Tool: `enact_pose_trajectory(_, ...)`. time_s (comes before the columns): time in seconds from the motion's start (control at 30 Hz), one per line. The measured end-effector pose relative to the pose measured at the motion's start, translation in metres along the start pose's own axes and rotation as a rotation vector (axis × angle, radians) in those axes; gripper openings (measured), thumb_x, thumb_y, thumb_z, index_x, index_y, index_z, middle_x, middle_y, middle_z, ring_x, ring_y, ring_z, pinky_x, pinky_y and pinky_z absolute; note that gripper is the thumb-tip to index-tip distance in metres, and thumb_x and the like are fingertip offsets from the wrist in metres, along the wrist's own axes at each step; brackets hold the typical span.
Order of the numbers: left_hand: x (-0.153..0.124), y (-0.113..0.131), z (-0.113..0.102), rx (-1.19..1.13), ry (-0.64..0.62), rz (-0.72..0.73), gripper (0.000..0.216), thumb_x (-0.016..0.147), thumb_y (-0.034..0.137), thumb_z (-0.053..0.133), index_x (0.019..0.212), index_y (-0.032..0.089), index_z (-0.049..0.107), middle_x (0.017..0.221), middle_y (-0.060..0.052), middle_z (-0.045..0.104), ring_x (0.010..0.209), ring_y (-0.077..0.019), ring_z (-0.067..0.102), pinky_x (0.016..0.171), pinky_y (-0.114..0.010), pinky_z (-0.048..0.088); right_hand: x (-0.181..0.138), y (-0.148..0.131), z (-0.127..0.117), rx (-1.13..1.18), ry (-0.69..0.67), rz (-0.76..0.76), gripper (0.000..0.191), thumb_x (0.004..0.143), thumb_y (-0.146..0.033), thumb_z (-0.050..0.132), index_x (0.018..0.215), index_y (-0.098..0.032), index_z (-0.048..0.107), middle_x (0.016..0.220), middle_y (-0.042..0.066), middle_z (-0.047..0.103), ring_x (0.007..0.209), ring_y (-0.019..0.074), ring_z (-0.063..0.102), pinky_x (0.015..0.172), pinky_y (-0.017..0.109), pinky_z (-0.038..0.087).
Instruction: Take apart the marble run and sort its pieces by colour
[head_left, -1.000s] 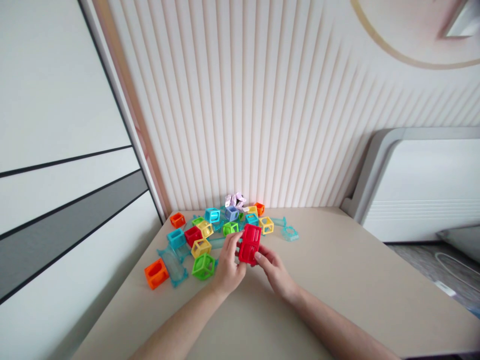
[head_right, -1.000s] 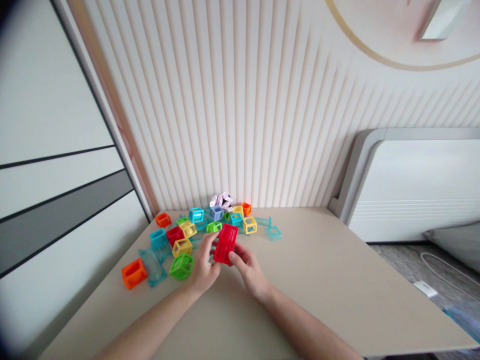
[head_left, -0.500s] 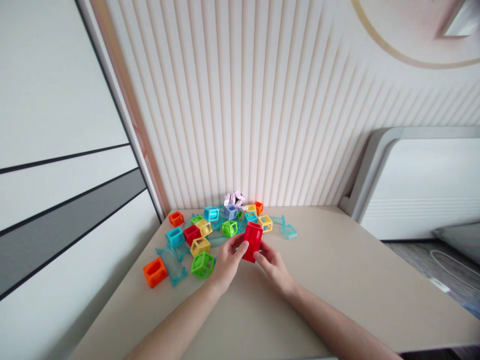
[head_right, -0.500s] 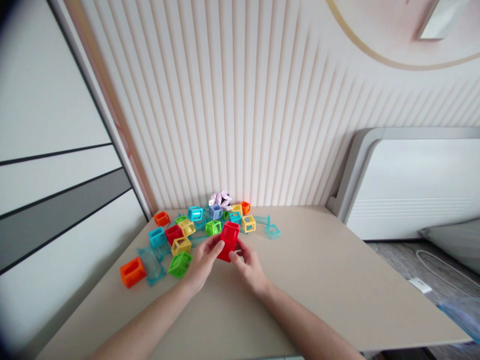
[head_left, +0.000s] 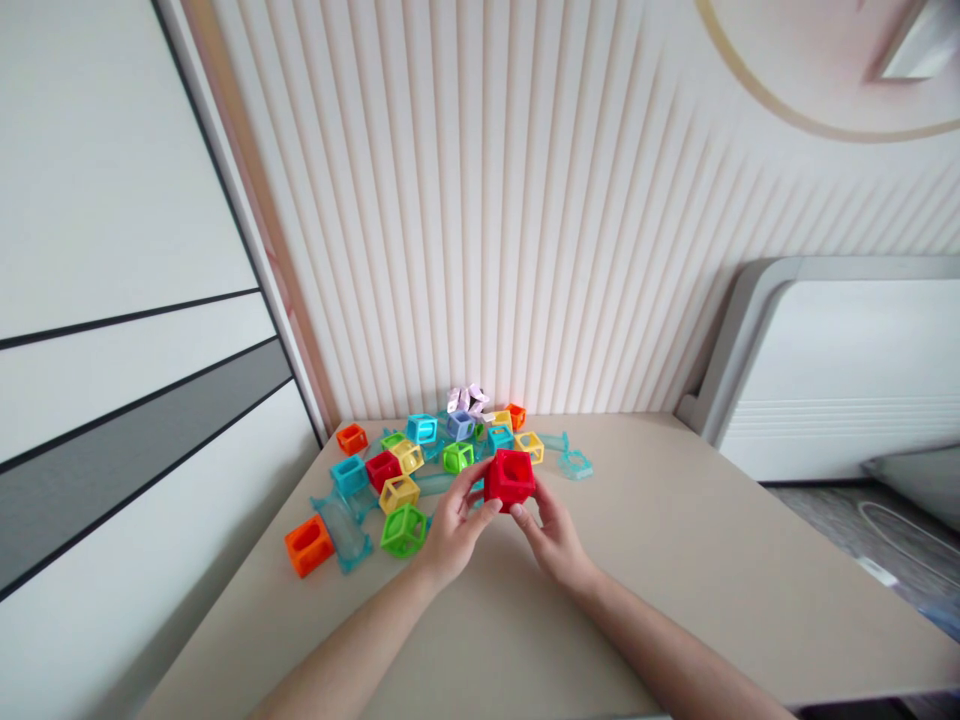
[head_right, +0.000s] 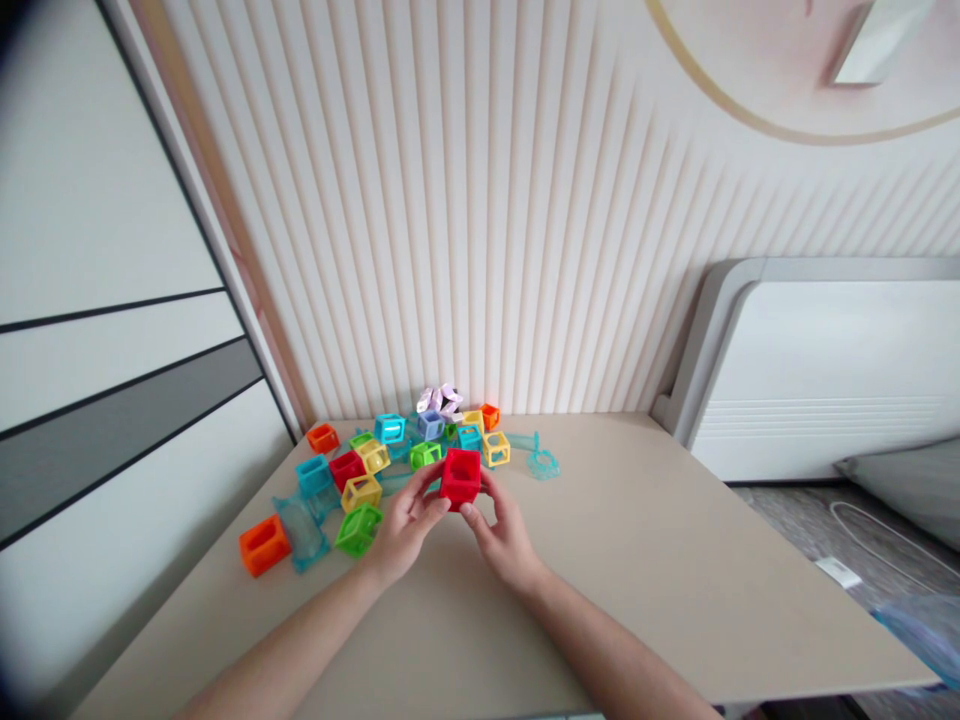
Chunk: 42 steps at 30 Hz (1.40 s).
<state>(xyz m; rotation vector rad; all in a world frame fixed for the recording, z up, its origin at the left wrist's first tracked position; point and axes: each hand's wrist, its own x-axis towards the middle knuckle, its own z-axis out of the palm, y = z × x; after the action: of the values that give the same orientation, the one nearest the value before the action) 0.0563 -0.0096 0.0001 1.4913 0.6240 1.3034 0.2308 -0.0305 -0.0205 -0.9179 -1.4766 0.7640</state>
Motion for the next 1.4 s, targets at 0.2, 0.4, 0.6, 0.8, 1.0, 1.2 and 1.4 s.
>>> enact_pose_trajectory(0.2,-0.004,-0.009,-0.009,0.296,-0.018,0.133,0.049,0.095,0.039,0.064,0.141,0.026,0.055,0.144,-0.012,0.059,0.134,-0.0284,0.055,0.114,-0.047,0.042,0.000,0.006,-0.006,-0.095,0.040,-0.096,0.053,0.091,-0.043,0.068,0.139,-0.024,0.057,0.139,0.012,0.063,0.129,0.0317,0.058,0.110,0.047,0.046)
enact_pose_trajectory(0.4,-0.004,-0.009,-0.011,0.385,-0.034,0.186,0.049,0.096,0.038,0.062,0.143,0.026,0.054,0.147,-0.012,0.057,0.137,-0.0273,0.052,0.116,-0.046,0.040,-0.001,0.006,-0.009,-0.132,0.019,-0.159,0.051,0.094,-0.039,0.066,0.142,-0.026,0.055,0.141,0.012,0.062,0.130,0.0305,0.057,0.111,0.046,0.045)
enact_pose_trajectory(0.6,-0.004,-0.006,-0.010,0.384,-0.023,0.184,0.049,0.096,0.038,0.062,0.142,0.026,0.054,0.145,-0.012,0.059,0.132,-0.0280,0.056,0.112,-0.047,0.044,-0.001,0.004,-0.008,-0.116,0.022,-0.132,0.051,0.093,-0.043,0.065,0.140,-0.025,0.056,0.140,0.013,0.062,0.131,0.0317,0.057,0.111,0.048,0.045)
enact_pose_trajectory(0.8,-0.005,-0.005,-0.010,0.403,-0.070,0.215,0.052,0.098,0.036,0.059,0.148,0.028,0.047,0.152,-0.012,0.052,0.141,-0.0273,0.048,0.117,-0.048,0.038,-0.001,-0.002,-0.009,-0.144,0.001,-0.151,0.051,0.094,-0.037,0.065,0.142,-0.027,0.054,0.145,0.012,0.059,0.133,0.0313,0.055,0.113,0.050,0.043)
enact_pose_trajectory(1.0,-0.005,-0.006,-0.010,0.411,-0.092,0.251,0.054,0.099,0.035,0.057,0.150,0.029,0.044,0.154,-0.012,0.049,0.141,-0.0262,0.048,0.117,-0.048,0.039,0.000,-0.008,-0.009,-0.147,0.010,-0.125,0.052,0.091,-0.034,0.069,0.140,-0.025,0.054,0.143,0.012,0.060,0.132,0.0302,0.056,0.112,0.048,0.045)
enact_pose_trajectory(1.2,-0.006,0.005,-0.002,0.454,-0.071,0.211,0.054,0.099,0.032,0.056,0.151,0.030,0.042,0.153,-0.010,0.050,0.138,-0.0254,0.052,0.115,-0.047,0.042,0.002,-0.006,-0.008,-0.143,0.034,-0.082,0.048,0.090,-0.038,0.070,0.133,-0.022,0.058,0.136,0.013,0.065,0.126,0.0312,0.061,0.108,0.047,0.048)
enact_pose_trajectory(1.4,-0.018,0.026,0.001,0.722,-0.056,0.312,0.068,0.097,0.025,0.055,0.159,0.028,0.026,0.160,-0.012,0.040,0.147,-0.0276,0.039,0.118,-0.047,0.040,0.006,-0.008,-0.008,-0.061,-0.009,0.014,0.055,0.083,-0.046,0.077,0.129,-0.022,0.060,0.129,0.014,0.069,0.119,0.0323,0.064,0.104,0.049,0.050)
